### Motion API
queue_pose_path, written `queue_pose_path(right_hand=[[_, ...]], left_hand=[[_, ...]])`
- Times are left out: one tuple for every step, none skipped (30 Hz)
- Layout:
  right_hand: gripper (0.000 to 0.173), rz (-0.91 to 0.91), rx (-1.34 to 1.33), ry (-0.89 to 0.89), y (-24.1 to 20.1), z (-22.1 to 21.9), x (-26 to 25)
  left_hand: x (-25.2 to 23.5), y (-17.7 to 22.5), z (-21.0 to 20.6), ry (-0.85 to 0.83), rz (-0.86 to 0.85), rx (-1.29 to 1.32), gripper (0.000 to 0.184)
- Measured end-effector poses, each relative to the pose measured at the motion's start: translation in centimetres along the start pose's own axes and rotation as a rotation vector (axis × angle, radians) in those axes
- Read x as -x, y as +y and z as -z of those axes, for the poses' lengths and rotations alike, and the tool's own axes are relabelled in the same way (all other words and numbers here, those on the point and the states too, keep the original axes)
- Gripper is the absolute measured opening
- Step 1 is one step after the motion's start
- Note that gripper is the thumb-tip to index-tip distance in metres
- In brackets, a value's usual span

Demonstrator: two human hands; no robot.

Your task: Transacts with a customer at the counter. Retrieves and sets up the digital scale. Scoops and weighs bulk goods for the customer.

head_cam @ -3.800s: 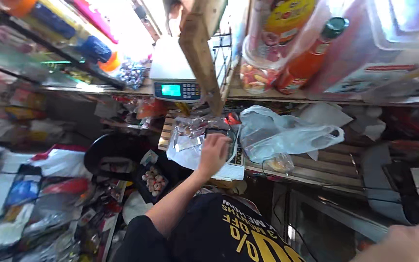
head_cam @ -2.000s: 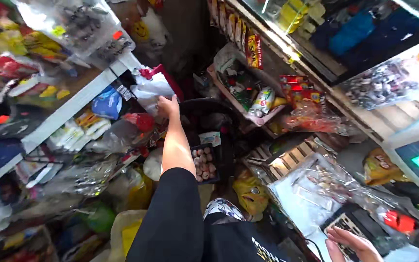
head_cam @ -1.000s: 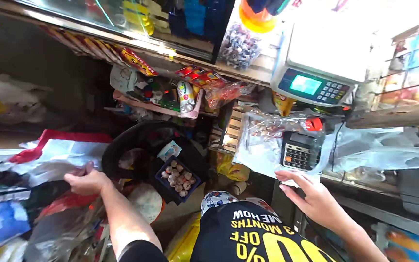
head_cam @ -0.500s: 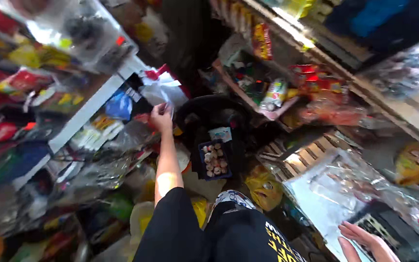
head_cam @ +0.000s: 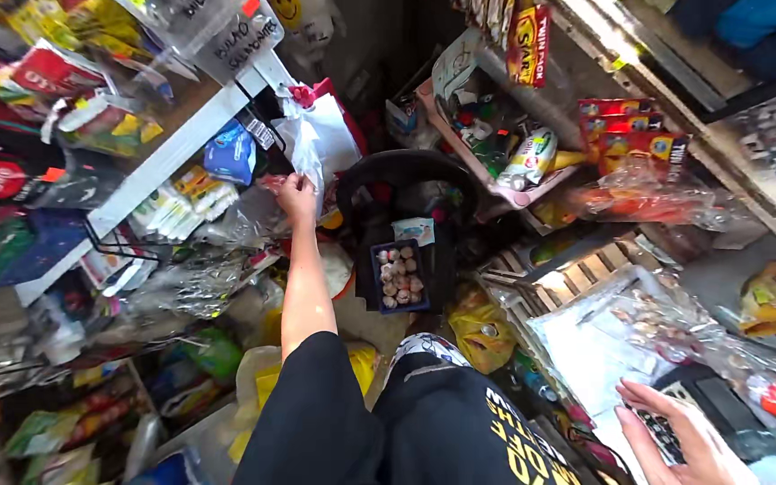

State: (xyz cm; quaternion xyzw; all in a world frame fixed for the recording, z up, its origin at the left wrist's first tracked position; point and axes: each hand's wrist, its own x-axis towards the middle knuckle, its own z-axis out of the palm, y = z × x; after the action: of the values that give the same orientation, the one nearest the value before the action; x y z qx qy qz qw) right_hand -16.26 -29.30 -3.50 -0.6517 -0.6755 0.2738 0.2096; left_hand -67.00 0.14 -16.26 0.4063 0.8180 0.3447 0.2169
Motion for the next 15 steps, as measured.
queue_pose_path(right_hand=[[0.034,0.002,-0.001,0.0,-0.1,-0.1,0.1],[0.034,0.009,-0.006,0.003,-0.1,-0.2,0.2],[0.034,0.019,-0.01,0.0,0.0,-0.4,0.3],[0.033,0.025,-0.008,-0.007,-0.1,-0.4,0.5],[0.034,0.031,-0.007,-0.014,-0.2,-0.5,0.6],[0.034,0.037,-0.003,-0.021,-0.2,-0.5,0.7],[0.034,0.04,0.002,-0.029,-0.3,-0.6,0.8],[0.034,0.043,0.011,-0.03,-0.4,-0.6,0.9],[0.034,0.046,0.018,-0.025,-0.5,-0.7,0.9],[0.034,0.046,0.022,-0.022,-0.5,-0.7,1.0],[0.034,0.043,0.021,-0.023,-0.5,-0.7,1.1],[0.034,0.044,0.019,-0.021,-0.5,-0.7,1.2],[0.034,0.052,0.019,-0.016,-0.4,-0.7,1.4],[0.034,0.058,0.02,-0.014,-0.4,-0.7,1.5],[0.034,0.06,0.025,-0.011,-0.4,-0.7,1.5]], left_hand=[[-0.1,0.0,0.4,-0.064,0.009,0.042,0.028],[-0.2,0.0,0.6,-0.14,0.02,0.121,0.029],[-0.2,0.1,0.9,-0.206,0.04,0.208,0.036],[-0.1,0.3,1.1,-0.241,0.066,0.271,0.048],[0.0,0.4,1.2,-0.261,0.094,0.307,0.056],[0.0,0.4,1.2,-0.262,0.114,0.312,0.056],[0.0,0.2,1.1,-0.245,0.131,0.28,0.047],[0.0,-0.1,1.0,-0.219,0.144,0.234,0.036],[0.1,-0.3,0.8,-0.199,0.156,0.201,0.031],[0.3,-0.3,0.8,-0.192,0.169,0.201,0.03],[0.8,-0.2,0.9,-0.204,0.185,0.244,0.031],[1.2,0.0,1.0,-0.232,0.203,0.307,0.035],[1.6,0.2,1.3,-0.275,0.218,0.384,0.044],[1.8,0.3,1.6,-0.319,0.235,0.462,0.052],[2.0,0.5,1.9,-0.352,0.249,0.517,0.052]])
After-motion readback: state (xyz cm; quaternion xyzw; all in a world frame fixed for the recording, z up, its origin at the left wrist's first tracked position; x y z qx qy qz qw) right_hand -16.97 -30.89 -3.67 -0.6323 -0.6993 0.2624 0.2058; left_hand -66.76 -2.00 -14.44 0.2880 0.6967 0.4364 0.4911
